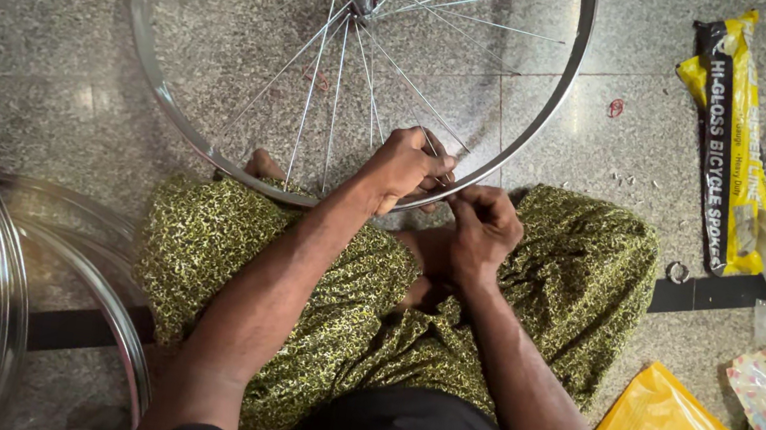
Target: The person threads spokes through a bicycle hub and inserts the ends into holes in the metal rim one by one while sitting on the floor.
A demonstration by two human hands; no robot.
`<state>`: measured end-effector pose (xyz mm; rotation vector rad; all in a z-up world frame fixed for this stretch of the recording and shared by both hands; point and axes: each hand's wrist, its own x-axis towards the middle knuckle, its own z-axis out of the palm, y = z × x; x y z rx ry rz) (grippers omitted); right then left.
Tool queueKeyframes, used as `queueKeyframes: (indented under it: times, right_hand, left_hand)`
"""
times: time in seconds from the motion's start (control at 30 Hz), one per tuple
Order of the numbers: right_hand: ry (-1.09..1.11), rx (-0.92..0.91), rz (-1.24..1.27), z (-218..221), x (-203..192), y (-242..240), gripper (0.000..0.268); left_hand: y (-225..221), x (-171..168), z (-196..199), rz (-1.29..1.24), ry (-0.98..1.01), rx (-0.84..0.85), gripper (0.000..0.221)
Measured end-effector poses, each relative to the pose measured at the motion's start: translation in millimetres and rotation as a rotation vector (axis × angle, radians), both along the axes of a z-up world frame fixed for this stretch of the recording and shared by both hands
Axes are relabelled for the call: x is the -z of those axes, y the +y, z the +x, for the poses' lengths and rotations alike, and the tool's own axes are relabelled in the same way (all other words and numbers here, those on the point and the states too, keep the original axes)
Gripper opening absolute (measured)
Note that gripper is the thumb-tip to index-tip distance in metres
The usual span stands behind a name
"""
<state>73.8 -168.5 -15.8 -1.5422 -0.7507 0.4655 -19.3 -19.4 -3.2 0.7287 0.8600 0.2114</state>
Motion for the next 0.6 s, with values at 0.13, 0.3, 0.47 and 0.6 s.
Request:
queueKeyframes:
  times: [0.13,0.3,0.47,0.6]
  right_hand:
    - [-0.127,-0.083,-0.015,-8,-1,2,0.017]
    - [-0.016,0.020,-0.005,8,5,0,0.016]
    - [-0.036,0.019,0.021,5,12,1,0.017]
    - [-0.041,0.018,0.028,0,12,0,0.017]
  left_hand:
    - [3,1,-1,-0.019,-0.032,0.001,0.016]
    - [2,-9,-3,0.068,0.029,0.028,0.016]
    - [2,-20,-3,0.086,0.060,0.035,0.016]
    - [2,-15,-3,0.071,0.046,0.058,0.018]
